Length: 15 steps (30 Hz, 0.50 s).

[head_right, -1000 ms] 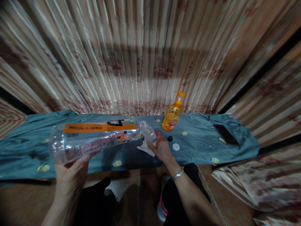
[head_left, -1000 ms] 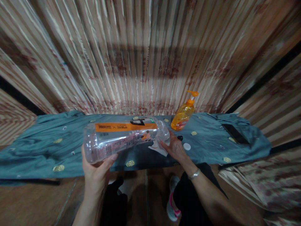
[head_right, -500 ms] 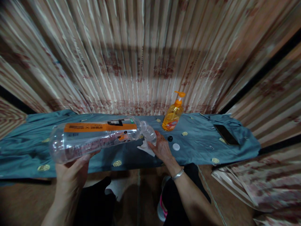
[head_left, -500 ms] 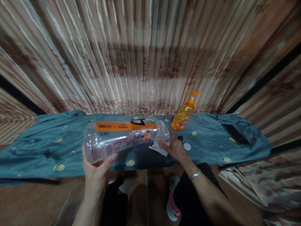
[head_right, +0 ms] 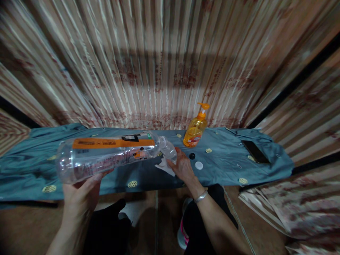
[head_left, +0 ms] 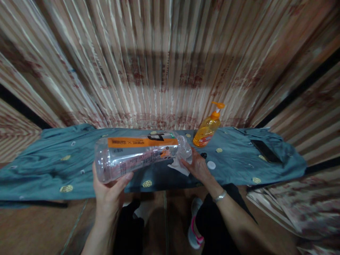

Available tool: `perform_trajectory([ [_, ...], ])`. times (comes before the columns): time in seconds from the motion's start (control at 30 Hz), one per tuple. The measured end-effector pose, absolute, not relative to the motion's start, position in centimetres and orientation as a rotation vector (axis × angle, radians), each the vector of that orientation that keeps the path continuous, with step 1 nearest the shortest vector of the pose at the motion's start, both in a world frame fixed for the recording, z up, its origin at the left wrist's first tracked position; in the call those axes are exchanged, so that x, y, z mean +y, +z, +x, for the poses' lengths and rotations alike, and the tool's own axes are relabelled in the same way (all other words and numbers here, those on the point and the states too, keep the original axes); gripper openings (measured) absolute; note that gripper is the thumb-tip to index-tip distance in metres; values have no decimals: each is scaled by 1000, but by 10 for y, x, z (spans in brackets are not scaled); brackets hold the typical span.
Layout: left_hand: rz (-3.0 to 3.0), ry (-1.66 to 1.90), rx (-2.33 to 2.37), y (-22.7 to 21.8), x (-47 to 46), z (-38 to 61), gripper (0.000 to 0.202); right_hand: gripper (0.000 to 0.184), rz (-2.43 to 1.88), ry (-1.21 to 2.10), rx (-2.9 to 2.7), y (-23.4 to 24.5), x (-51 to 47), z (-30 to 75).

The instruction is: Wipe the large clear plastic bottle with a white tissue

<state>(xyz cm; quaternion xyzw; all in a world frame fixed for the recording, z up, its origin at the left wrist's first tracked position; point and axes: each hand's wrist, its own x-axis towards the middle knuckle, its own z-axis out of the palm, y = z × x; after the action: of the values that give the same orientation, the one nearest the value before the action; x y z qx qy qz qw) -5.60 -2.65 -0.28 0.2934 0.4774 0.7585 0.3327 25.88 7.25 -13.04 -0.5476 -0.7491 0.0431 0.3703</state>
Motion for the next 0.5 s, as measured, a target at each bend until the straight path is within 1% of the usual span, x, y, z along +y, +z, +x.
perform_trajectory([
  [0.1, 786, 1965, 1253, -2, -27, -56, 94, 60, -1409, 106, -1916, -131, 73, 259],
  [0.27, 780, 1983, 1240, -1, -27, -53, 91, 56, -1388, 106, -1907, -133, 74, 259],
  [0.5, 858, 1935, 1222, -16, -25, -66, 91, 56, -1409, 153, -1905, -131, 72, 259],
])
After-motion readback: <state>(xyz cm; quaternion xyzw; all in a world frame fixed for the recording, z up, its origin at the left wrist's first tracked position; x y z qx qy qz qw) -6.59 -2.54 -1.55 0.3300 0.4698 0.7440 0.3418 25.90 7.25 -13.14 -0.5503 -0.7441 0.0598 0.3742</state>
